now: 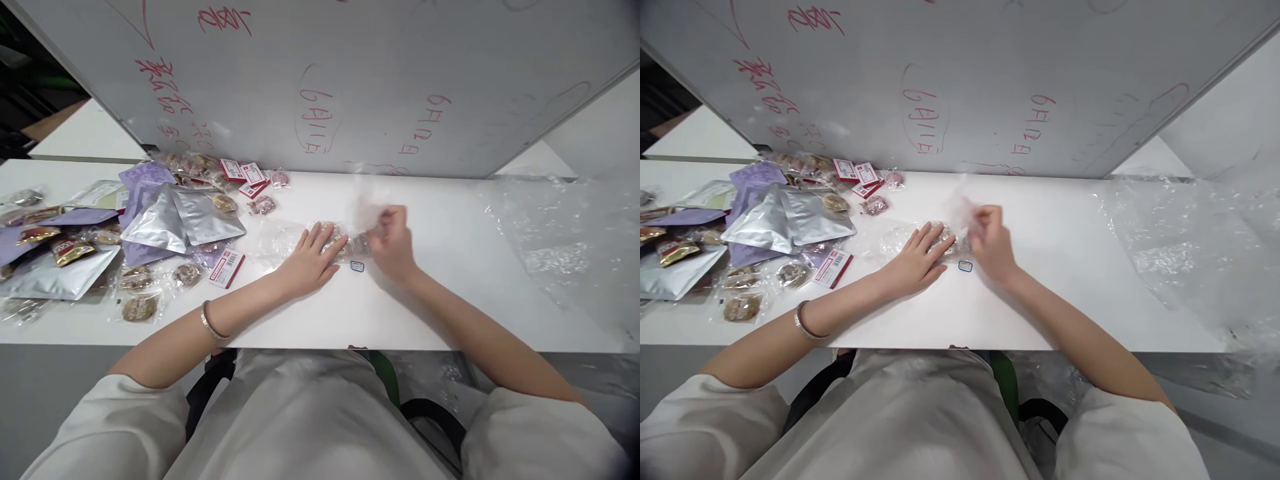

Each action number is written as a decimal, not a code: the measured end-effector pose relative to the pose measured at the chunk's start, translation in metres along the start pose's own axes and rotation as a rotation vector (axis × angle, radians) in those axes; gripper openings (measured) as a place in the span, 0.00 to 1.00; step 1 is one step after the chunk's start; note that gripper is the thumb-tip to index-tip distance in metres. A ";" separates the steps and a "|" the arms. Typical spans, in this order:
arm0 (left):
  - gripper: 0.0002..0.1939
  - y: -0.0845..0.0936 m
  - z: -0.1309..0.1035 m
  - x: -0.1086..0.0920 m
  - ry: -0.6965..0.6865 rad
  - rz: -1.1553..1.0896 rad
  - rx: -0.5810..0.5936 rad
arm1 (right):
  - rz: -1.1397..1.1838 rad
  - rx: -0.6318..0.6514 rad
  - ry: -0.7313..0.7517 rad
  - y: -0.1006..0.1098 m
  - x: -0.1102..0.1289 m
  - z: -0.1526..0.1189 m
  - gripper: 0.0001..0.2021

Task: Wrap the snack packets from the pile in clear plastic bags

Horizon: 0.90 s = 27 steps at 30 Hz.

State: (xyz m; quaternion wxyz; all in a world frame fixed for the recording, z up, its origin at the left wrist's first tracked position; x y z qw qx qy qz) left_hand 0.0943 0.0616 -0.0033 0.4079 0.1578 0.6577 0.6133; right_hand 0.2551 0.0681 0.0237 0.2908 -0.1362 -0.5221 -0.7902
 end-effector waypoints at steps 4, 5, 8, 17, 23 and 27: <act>0.29 0.005 0.002 0.003 -0.070 -0.061 0.012 | -0.116 0.298 0.352 -0.032 0.047 -0.012 0.25; 0.31 0.007 0.002 0.004 -0.096 -0.066 0.025 | -0.150 0.360 0.410 -0.037 0.051 -0.015 0.25; 0.37 0.014 -0.004 0.010 -0.116 0.009 0.098 | -0.231 0.435 0.466 -0.044 0.049 -0.020 0.34; 0.20 0.096 -0.027 0.055 0.465 0.367 -0.337 | -0.307 0.457 0.455 -0.045 0.047 -0.021 0.25; 0.26 0.067 -0.006 0.028 0.483 0.246 -0.112 | -0.320 0.419 0.496 -0.046 0.057 -0.021 0.22; 0.25 0.046 0.000 0.008 0.314 0.113 -0.172 | -0.236 0.391 0.459 -0.047 0.060 -0.022 0.17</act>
Point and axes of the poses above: each hand's wrist, its own z-axis towards the middle knuckle, its own y-axis out of the back of the hand, x = y × z, the point moved 7 cm from there along z, towards the middle knuckle, and after that the axes turned 4 degrees about y, right-handed, at the moved point
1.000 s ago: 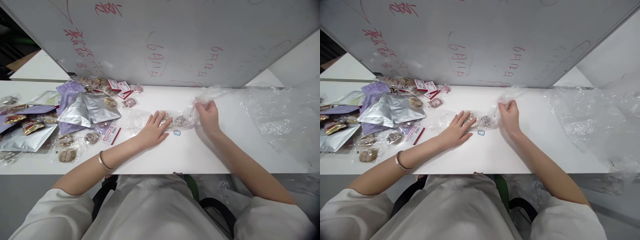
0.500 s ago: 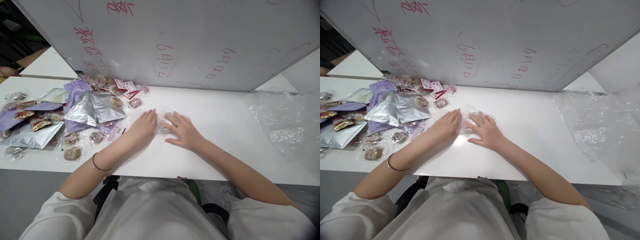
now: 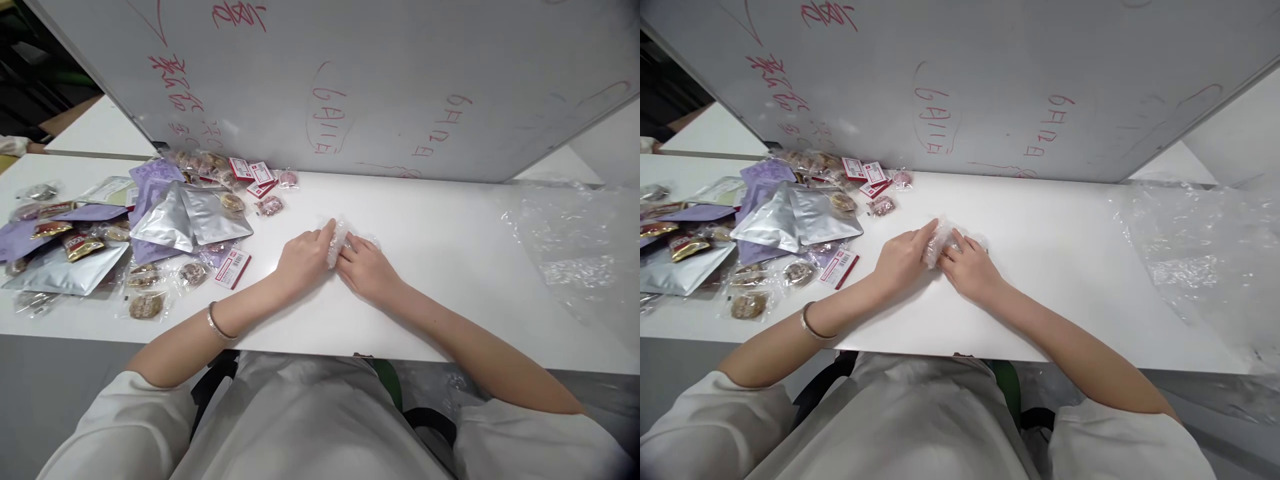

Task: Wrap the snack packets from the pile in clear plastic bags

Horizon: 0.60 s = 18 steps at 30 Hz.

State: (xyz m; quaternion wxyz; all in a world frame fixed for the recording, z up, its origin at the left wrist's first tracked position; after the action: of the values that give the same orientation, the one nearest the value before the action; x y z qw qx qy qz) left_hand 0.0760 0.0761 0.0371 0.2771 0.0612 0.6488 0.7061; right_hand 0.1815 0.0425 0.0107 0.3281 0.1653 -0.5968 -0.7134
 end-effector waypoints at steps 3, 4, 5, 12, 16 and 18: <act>0.23 -0.007 -0.009 -0.001 -0.065 -0.187 -0.020 | 0.236 -0.114 -0.161 0.003 -0.010 -0.004 0.12; 0.24 -0.009 -0.012 -0.004 -0.130 -0.248 -0.004 | 0.332 -0.161 -0.237 0.004 -0.016 -0.007 0.10; 0.25 -0.011 -0.016 -0.008 -0.224 -0.287 0.029 | 0.412 -0.213 -0.311 0.004 -0.023 -0.010 0.07; 0.39 -0.030 -0.018 -0.014 -0.431 -0.037 0.238 | 0.479 -0.290 -0.192 0.030 -0.040 -0.022 0.43; 0.28 -0.023 0.000 -0.009 -0.445 -0.024 0.150 | 0.280 0.028 0.000 0.033 -0.028 -0.022 0.47; 0.26 -0.017 0.005 -0.008 -0.483 -0.088 0.091 | 0.284 0.064 0.031 0.033 -0.026 -0.022 0.45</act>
State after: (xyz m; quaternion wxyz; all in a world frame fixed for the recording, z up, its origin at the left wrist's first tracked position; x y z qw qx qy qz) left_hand 0.0899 0.0768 0.0241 0.4517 0.2121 0.5969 0.6282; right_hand 0.2230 0.0412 0.0330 0.4295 0.1004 -0.6314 -0.6378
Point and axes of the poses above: each hand's wrist, its own z-axis towards the middle knuckle, its own y-axis out of the back of the hand, x = y × z, the point moved 7 cm from there along z, towards the middle knuckle, and after that the axes turned 4 degrees about y, right-handed, at the moved point
